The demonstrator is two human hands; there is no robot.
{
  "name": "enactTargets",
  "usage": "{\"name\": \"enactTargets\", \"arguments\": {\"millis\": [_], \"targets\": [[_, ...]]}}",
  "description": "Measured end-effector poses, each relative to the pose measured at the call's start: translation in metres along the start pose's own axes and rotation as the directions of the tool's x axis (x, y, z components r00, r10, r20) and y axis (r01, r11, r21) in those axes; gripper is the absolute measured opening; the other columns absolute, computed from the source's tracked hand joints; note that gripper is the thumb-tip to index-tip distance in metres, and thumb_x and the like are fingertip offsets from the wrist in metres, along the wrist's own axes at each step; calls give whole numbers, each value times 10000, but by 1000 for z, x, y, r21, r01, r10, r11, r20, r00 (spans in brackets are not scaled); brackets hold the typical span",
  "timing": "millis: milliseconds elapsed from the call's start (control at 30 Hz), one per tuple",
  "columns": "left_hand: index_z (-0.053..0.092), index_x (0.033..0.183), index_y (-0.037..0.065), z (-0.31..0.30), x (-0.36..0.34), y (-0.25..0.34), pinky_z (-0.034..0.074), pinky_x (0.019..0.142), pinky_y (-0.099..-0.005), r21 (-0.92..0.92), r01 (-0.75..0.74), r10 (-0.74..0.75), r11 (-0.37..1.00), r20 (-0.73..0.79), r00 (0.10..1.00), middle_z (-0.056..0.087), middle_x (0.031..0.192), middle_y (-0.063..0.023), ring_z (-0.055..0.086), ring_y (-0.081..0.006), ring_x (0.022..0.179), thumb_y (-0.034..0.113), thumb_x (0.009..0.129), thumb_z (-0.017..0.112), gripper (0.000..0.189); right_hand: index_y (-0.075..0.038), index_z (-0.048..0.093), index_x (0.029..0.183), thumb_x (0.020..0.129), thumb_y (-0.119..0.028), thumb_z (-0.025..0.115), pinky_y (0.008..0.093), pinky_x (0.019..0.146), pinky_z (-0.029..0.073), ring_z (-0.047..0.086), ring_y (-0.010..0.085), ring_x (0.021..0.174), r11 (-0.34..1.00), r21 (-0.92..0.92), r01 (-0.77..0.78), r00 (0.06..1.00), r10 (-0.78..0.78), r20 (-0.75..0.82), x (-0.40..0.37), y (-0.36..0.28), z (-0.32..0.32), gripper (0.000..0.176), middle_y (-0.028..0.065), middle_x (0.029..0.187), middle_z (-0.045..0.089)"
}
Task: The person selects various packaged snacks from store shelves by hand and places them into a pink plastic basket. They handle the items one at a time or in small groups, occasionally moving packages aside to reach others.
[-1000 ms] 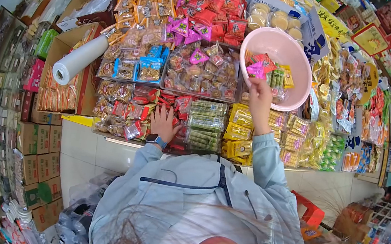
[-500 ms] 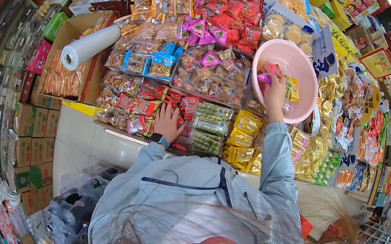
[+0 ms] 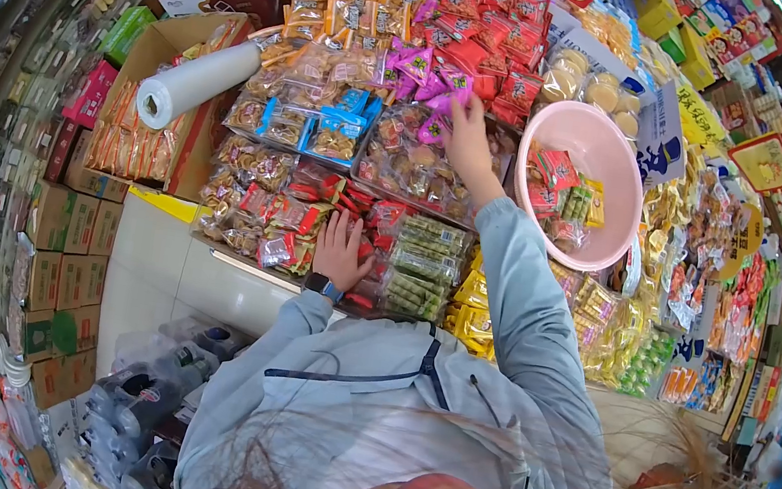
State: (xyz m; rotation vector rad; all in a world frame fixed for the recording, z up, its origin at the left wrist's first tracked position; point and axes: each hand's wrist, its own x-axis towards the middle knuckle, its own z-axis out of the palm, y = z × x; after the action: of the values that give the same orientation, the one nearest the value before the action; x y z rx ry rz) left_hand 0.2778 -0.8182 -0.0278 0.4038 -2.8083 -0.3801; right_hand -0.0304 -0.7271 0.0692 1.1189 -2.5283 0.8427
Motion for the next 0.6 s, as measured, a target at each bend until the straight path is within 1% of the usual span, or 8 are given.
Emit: {"name": "enactTargets", "arguments": {"millis": [67,100,200,300,467,500,567,600], "targets": [[481,1359,71,3,-2,-2,274,1106,-564,-28,4,-5,1000,-30,1000,344,1472,-207,290,-398,1389,418,758,707,729,-58,506,1333,744,-71,694,456,955,479,513,408,1187,987,-160,-13,971,51,234,-9,-6,3,618,239,1480,304],[489,1342,69,3,-3,-2,275,1105,-564,-38,8,-9,999,-28,1000,358,1456,-204,294,-395,1388,414,755,711,716,-116,486,1384,727,-98,703,445,1009,456,451,445,1272,985,-155,-75,935,124,331,-6,-6,3,692,236,1559,183],[518,1268,62,5,-3,-2,283,1094,-566,-55,-8,5,998,-59,998,417,1394,-192,316,-382,1376,409,744,726,662,-126,520,1357,732,-88,693,456,1022,441,463,454,1251,980,-199,27,971,22,238,-12,-4,1,650,251,1530,249],[525,1253,59,3,-1,-3,287,1089,-565,-53,-13,11,998,-40,999,435,1381,-188,328,-379,1369,412,745,727,651,-122,562,1312,740,-81,683,466,1023,431,464,446,1253,999,-11,47,999,-46,24,-10,4,-21,586,255,1494,323],[533,1241,55,6,-1,-3,284,1088,-557,-47,-23,21,999,-42,999,445,1373,-179,341,-372,1358,416,756,718,633,-78,621,1190,770,-97,652,499,952,452,525,430,1168,983,27,-183,909,180,-375,-17,31,-116,422,246,1336,486],[532,1243,55,7,-2,-3,283,1089,-554,-37,-21,19,999,-33,999,445,1374,-177,342,-370,1357,418,758,716,634,-78,585,1240,779,-123,661,494,965,451,522,449,1166,950,-31,-312,940,303,-158,-26,52,-130,469,260,1349,464],[529,1248,56,8,-1,-3,282,1089,-549,-16,-19,19,1000,-20,1000,446,1374,-173,343,-365,1354,422,762,711,636,-79,513,1338,796,-175,679,483,989,448,515,488,1163,841,-218,-496,802,540,256,-42,86,-146,575,287,1376,422],[526,1252,57,7,1,-3,281,1089,-547,-20,-19,19,1000,-13,1000,446,1374,-171,343,-363,1354,423,763,710,638,-85,476,1369,793,-205,689,486,981,452,517,497,1150,825,-269,-497,789,558,256,-54,88,-139,626,310,1357,418]]}}
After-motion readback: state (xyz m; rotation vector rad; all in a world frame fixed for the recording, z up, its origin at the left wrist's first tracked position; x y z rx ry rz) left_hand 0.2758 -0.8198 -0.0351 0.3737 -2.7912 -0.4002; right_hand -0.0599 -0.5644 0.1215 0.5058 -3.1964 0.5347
